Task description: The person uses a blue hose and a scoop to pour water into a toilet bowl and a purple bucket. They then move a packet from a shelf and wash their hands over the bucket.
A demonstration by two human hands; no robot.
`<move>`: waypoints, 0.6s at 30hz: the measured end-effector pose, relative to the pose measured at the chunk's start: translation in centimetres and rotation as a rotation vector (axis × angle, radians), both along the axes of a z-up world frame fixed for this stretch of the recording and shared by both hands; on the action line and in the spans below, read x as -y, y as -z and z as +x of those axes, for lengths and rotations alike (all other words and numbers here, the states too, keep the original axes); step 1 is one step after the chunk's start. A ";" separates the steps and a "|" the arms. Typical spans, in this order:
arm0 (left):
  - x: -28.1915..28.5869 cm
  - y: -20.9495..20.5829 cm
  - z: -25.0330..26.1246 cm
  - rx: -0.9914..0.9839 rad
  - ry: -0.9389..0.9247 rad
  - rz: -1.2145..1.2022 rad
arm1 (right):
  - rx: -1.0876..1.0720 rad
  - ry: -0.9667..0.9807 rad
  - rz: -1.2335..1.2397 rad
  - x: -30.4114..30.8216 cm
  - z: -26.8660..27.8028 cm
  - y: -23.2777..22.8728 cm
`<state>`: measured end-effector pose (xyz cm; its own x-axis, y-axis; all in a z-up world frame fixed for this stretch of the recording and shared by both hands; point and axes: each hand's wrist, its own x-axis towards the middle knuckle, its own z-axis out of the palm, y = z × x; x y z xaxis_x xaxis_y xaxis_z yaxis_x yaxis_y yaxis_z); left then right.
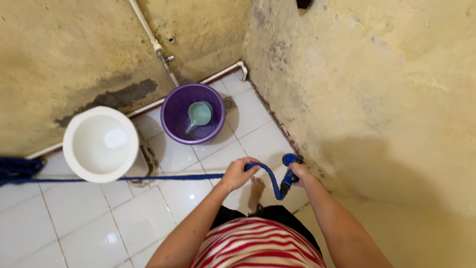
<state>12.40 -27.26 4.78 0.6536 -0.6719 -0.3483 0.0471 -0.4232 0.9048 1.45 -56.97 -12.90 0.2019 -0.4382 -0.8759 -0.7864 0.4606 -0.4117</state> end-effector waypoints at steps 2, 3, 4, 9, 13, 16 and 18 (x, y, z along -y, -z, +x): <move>1.8 0.2 0.8 0.031 -0.051 0.030 | 0.023 0.009 -0.051 2.4 0.3 0.1; 2.7 0.1 1.4 0.024 -0.096 0.030 | 0.104 0.033 -0.119 3.4 1.8 0.0; 3.5 0.2 1.6 0.016 -0.141 0.030 | 0.187 0.058 -0.184 4.4 3.5 0.0; 6.2 2.2 0.3 -0.056 -0.293 0.101 | 0.236 -0.142 -0.190 9.0 6.7 1.2; 7.7 2.8 -0.1 -0.114 -0.379 0.127 | -0.011 -0.360 0.101 10.8 8.6 1.2; 8.3 2.7 0.1 -0.111 -0.410 0.116 | 0.027 -0.356 0.084 9.5 8.3 0.9; 8.5 2.8 0.4 -0.101 -0.423 0.107 | -0.014 -0.383 0.069 9.0 8.5 0.8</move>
